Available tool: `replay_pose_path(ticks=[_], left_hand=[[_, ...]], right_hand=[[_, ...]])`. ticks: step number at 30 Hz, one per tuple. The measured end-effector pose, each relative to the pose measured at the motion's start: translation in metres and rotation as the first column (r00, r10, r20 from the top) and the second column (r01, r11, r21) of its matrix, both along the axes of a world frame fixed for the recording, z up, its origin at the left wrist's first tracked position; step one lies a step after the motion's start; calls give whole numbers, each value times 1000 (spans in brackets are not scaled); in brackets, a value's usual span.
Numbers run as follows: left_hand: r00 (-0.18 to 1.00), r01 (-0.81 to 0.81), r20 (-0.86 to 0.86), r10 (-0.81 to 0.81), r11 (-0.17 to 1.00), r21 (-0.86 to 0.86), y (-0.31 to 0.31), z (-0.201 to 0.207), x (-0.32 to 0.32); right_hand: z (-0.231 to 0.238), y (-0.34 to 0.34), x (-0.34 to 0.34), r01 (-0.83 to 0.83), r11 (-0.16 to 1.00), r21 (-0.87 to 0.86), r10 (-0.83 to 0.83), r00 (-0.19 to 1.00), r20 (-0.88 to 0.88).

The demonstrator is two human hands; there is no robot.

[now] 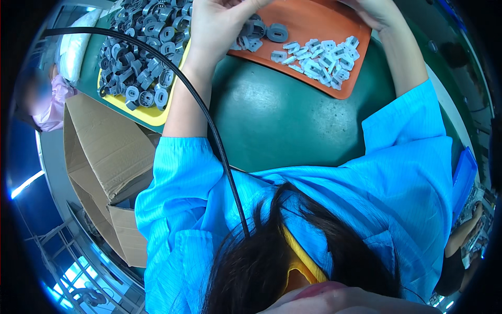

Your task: Manually assembling small grey plastic components by fitting them together.

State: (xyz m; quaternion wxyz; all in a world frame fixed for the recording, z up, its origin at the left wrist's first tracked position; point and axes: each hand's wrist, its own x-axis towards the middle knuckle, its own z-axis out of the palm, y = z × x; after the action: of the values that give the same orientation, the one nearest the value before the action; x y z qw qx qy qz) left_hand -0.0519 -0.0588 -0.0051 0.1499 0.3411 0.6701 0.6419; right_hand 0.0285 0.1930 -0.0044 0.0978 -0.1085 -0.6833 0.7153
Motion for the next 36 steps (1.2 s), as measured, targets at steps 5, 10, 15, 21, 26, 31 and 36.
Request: replay_pose_path(ticks=[5, 10, 15, 21, 26, 31, 36], left_hand=[[988, -43, 153, 18, 986, 158, -5, -6, -5], [993, -96, -63, 96, 995, 5, 0, -6, 11], [799, -182, -601, -9, 949, -257, 3, -7, 15], [757, -170, -652, 43, 976, -133, 7, -11, 12], [703, -223, -707, 78, 968, -115, 3, 1, 23], [786, -151, -614, 73, 986, -75, 4, -7, 18], [825, -131, -564, 45, 985, -113, 0, -16, 10]], right_hand=[[-28, 67, 7, 237, 844, 481, -306, 950, 69], [-18, 50, 22, 425, 402, 811, -307, 897, -318], [58, -29, 51, -280, 707, 649, 201, 960, 195], [60, -43, 57, -520, 525, 674, 312, 854, 416], [40, -58, 55, -443, 474, 761, 256, 896, 362], [20, -56, 48, -56, 445, 894, 253, 965, -65], [34, -61, 53, -227, 585, 778, 313, 949, 42]])
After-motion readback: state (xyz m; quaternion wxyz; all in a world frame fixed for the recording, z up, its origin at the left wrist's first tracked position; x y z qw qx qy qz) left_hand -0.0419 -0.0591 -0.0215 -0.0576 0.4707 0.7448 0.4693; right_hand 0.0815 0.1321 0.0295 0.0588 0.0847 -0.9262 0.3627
